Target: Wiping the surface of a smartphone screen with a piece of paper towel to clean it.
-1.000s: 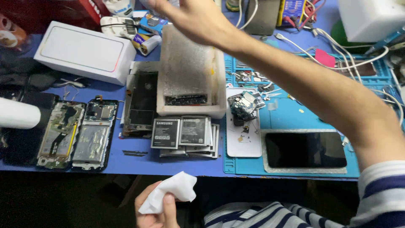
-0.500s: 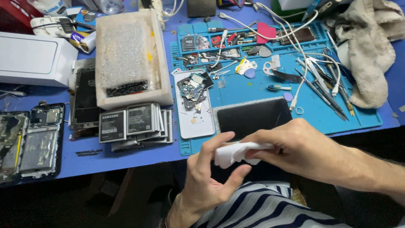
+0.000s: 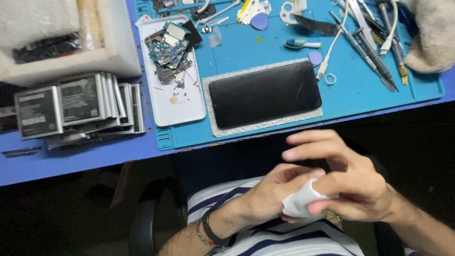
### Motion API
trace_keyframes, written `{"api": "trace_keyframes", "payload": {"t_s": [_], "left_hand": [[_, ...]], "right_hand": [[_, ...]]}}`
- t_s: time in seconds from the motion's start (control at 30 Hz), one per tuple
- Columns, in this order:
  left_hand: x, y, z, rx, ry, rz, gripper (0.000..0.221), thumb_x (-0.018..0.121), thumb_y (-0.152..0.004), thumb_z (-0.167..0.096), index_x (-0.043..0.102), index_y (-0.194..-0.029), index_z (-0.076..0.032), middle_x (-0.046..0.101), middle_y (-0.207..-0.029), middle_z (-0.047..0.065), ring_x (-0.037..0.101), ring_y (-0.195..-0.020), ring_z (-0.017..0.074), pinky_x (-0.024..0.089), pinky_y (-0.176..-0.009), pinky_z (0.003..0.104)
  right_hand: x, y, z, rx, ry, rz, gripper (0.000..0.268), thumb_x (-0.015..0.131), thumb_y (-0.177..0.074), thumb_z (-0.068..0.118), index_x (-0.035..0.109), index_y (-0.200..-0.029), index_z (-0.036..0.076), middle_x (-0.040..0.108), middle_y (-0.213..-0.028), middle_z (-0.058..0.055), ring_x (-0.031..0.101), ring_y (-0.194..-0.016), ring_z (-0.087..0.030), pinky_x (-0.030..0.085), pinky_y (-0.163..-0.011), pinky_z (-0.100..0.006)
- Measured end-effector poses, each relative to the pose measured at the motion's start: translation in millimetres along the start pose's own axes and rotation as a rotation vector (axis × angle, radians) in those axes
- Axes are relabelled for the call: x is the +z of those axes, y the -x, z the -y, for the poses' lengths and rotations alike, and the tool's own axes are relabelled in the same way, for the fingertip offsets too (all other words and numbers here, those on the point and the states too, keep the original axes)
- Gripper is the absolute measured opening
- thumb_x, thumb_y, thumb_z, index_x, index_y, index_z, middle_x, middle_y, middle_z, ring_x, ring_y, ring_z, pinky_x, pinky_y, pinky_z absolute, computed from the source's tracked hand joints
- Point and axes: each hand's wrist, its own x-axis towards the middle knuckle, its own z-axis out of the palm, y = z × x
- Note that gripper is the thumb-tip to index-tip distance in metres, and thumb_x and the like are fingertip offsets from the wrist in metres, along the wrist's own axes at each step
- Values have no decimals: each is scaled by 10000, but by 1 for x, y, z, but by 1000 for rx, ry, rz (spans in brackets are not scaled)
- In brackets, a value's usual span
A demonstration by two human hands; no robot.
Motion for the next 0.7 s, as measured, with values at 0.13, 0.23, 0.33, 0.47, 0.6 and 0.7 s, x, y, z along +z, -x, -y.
{"api": "trace_keyframes", "payload": {"t_s": [0.13,0.23,0.33,0.47,0.6,0.7], "left_hand": [[-15,-15,9,105,-388,117,245,681,-1021,-289,630,-1168,-99,603,-1097,43,557,-1042,145,454,-931,300],[7,-5,-34,281,-768,37,91,672,-1042,-200,647,-995,-126,596,-753,-24,572,-669,91,481,-673,253],[13,15,-83,747,-1214,-46,67,643,-1081,-106,670,-1094,-46,681,-908,51,675,-812,231,587,-831,333],[-4,33,-144,1112,-2062,-467,307,662,-1078,-333,745,-1179,-56,822,-1164,99,619,-1164,330,530,-1006,415],[-18,33,-154,715,-2336,-572,1196,1053,-933,-782,415,-1569,5,760,-1507,164,481,-1522,465,182,-1184,891],[-27,19,-152,658,-2326,-549,1263,1005,-923,-758,300,-1636,10,763,-1546,161,492,-1603,430,91,-1161,918]], "right_hand": [[7,3,-9,-51,-188,-20,183,654,-983,240,631,-973,59,831,-985,-182,895,-954,-326,735,-1016,-577],[-13,6,-2,246,156,-162,135,638,-993,127,692,-981,3,805,-1034,-211,855,-949,-290,708,-989,-437],[-44,24,-16,443,577,-185,208,549,-1159,-102,746,-1217,-137,729,-1366,-314,736,-1183,-363,555,-1087,-407],[-69,-30,-21,-128,963,327,235,515,-1068,-5,729,-1121,-86,743,-1416,-384,746,-1287,-425,579,-1163,-639],[-43,-58,-40,-407,1002,263,181,648,-1067,-43,757,-925,-58,834,-1224,-271,807,-1170,-433,613,-1041,-558],[-39,-53,-42,-311,961,292,156,605,-1060,-41,710,-973,-116,774,-1259,-331,794,-1165,-417,615,-1084,-566]]}}
